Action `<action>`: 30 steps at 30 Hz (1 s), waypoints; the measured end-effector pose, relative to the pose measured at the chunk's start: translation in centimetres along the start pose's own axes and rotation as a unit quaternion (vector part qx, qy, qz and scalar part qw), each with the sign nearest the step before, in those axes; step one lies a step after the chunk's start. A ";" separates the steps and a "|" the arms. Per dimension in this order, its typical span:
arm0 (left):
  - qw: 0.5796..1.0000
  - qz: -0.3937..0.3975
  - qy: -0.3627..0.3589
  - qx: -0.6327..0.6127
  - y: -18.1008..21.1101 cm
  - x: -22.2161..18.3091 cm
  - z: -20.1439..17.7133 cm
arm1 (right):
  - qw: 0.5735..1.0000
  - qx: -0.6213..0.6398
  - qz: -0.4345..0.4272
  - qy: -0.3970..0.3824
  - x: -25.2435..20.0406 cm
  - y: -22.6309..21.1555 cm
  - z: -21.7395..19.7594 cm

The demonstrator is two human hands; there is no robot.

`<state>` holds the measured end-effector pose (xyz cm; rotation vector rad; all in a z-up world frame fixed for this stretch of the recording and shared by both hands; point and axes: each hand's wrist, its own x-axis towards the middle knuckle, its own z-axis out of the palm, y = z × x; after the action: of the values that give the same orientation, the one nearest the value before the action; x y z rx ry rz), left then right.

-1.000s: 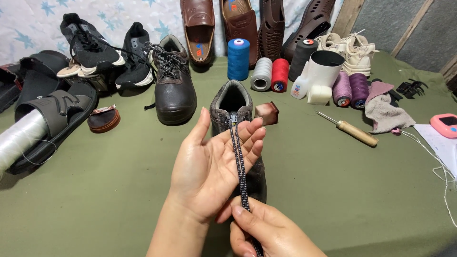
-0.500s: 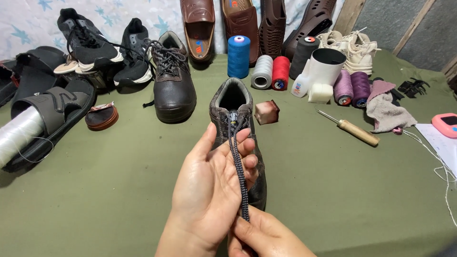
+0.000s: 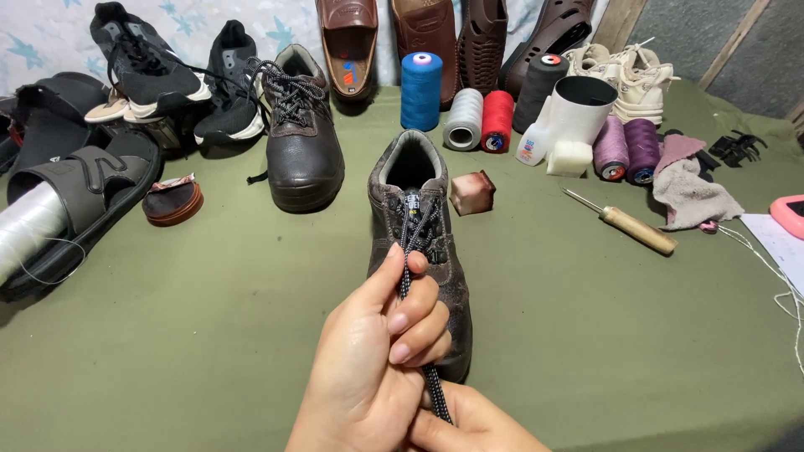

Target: Tying the laces of a work boot and then polishing a brown leather loafer with a sponge.

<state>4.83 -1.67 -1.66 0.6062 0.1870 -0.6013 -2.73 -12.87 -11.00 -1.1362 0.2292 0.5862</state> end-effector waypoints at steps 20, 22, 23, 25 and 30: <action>0.994 -0.019 -0.090 -0.062 0.4 0.1 -1.2 | 0.971 -0.019 -0.048 0.235 -5.7 -7.5 -7.2; 0.993 -0.016 -0.090 -0.071 0.4 0.0 -1.0 | 0.973 -0.006 -0.054 0.225 -5.6 -7.3 -7.8; 0.993 -0.014 -0.091 -0.079 0.3 -0.1 -0.8 | 0.975 0.006 -0.061 0.215 -5.6 -7.1 -8.0; 0.992 -0.013 -0.093 -0.079 0.3 -0.1 -0.8 | 0.974 0.011 -0.060 0.216 -5.5 -7.0 -8.0; 0.993 -0.011 -0.093 -0.077 0.4 -0.3 -0.7 | 0.974 0.024 -0.055 0.220 -5.5 -7.1 -8.1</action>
<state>4.84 -0.88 -2.00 0.3977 0.0639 -0.6537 -2.42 -23.95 -6.32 -1.2151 0.5547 0.2218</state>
